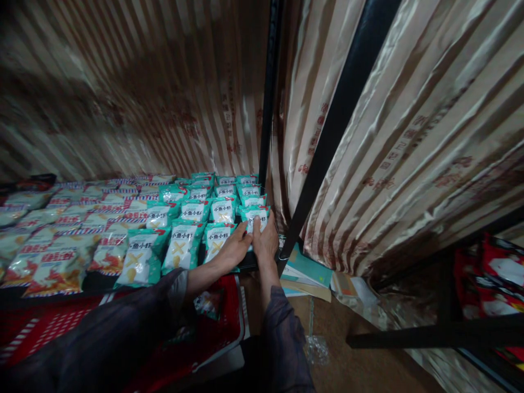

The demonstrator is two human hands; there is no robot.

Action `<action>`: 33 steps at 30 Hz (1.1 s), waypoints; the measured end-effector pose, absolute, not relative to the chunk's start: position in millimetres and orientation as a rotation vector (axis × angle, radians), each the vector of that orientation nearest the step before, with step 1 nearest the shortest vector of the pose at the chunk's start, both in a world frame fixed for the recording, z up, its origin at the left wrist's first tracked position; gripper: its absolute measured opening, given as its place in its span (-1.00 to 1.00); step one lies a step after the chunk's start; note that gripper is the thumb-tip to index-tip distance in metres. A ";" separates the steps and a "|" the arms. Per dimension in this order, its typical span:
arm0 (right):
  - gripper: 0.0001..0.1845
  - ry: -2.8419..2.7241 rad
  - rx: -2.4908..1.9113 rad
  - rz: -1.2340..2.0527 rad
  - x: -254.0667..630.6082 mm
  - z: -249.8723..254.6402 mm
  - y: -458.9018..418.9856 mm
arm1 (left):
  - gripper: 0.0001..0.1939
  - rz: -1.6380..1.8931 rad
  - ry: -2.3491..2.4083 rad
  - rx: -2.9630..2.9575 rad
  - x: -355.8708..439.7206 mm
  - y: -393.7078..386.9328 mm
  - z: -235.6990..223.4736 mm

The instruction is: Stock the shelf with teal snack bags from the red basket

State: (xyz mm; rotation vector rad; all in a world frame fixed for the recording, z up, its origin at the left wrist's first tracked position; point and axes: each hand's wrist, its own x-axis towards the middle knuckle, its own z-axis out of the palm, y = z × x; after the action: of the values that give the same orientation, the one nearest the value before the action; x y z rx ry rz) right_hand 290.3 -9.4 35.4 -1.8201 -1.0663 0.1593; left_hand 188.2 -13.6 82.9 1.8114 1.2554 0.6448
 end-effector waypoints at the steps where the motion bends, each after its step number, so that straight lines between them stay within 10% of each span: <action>1: -0.24 -1.071 -1.820 0.154 290.4 34.8 -9.5 | -0.42 0.633 1.259 1.811 187.6 -14.4 83.9; 33: -0.56 -1.123 -1.409 -0.406 279.5 37.0 -25.1 | -0.47 0.934 1.203 1.924 163.7 -31.9 72.5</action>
State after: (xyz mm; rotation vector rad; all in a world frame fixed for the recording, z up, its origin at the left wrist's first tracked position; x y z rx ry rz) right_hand 279.5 -25.1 37.0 -1.4092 -1.1227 -0.4058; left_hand 163.7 -31.9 72.5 1.9237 1.2030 0.9337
